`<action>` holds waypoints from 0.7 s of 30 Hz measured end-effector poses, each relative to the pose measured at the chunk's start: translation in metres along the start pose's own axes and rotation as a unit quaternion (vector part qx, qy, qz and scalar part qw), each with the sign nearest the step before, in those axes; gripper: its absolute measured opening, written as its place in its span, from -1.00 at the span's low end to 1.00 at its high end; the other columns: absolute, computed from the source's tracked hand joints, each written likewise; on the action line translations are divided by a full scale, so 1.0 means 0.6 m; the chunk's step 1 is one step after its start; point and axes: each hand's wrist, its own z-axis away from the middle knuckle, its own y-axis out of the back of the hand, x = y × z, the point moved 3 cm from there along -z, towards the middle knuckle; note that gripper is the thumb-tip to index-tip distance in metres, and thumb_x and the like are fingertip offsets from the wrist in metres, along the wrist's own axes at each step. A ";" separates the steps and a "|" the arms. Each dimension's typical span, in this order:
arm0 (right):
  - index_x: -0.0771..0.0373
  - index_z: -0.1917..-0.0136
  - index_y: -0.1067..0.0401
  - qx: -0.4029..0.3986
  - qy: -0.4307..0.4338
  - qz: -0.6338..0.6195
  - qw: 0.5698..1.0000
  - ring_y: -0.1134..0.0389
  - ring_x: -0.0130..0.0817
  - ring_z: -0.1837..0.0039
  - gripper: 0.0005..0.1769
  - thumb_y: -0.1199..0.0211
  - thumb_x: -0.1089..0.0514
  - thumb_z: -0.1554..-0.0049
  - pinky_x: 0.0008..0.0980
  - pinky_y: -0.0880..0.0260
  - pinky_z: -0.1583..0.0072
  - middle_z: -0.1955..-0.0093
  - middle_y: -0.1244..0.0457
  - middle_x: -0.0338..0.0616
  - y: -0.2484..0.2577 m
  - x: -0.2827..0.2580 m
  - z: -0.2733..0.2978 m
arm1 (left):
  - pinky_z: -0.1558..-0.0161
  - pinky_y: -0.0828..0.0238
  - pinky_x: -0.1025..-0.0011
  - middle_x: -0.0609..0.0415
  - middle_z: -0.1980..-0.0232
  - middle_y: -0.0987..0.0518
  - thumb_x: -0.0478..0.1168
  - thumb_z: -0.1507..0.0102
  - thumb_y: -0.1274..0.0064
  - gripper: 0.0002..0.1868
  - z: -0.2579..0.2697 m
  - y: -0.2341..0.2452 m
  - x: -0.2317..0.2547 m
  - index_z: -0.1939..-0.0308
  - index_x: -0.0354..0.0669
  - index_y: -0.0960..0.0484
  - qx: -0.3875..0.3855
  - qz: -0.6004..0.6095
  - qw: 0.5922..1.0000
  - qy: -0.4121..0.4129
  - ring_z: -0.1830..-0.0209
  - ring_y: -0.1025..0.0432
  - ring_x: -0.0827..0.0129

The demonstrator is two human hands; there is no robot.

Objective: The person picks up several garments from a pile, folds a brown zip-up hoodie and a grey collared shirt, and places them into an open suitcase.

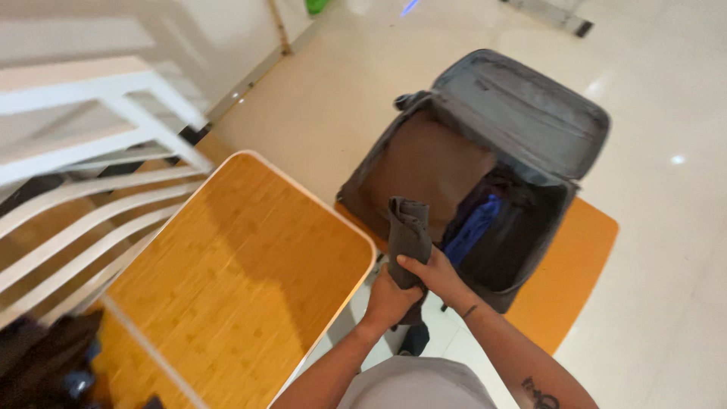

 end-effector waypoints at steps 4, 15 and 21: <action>0.28 -0.38 -0.34 0.086 -0.023 -0.049 0.995 -0.40 -0.37 -0.15 -0.34 -0.38 0.00 -0.07 -0.33 -0.44 -0.17 -0.17 -0.37 -0.12 0.091 -0.051 0.011 | -0.07 -0.51 0.32 -0.20 -0.03 -0.61 -0.05 -0.03 -0.34 -0.23 -0.042 -0.062 0.033 -0.19 -0.38 -0.37 -0.143 -0.076 0.986 -0.048 -0.04 -0.56 0.14; 0.09 -0.45 -0.32 0.232 -0.113 0.181 0.949 -0.46 -0.24 -0.15 -0.22 -0.40 -0.12 -0.01 -0.28 -0.43 -0.16 -0.12 -0.43 -0.04 0.288 -0.153 0.026 | -0.33 -0.26 0.11 -0.19 -0.25 -0.55 -0.06 -0.21 -0.25 -0.52 -0.280 -0.050 0.131 -0.12 -0.26 -0.64 -0.128 -0.272 0.906 -0.298 -0.34 -0.35 -0.05; 0.07 -0.54 -0.20 0.254 -0.133 0.330 0.899 -0.41 -0.07 -0.30 -0.12 -0.41 -0.16 -0.04 -0.22 -0.37 -0.28 -0.21 -0.40 0.09 0.307 -0.204 -0.014 | -0.40 -0.16 0.05 -0.21 -0.38 -0.44 0.00 -0.22 -0.19 -0.46 -0.479 -0.110 0.162 -0.18 -0.24 -0.60 -0.129 -0.352 0.842 -0.387 -0.42 -0.25 -0.10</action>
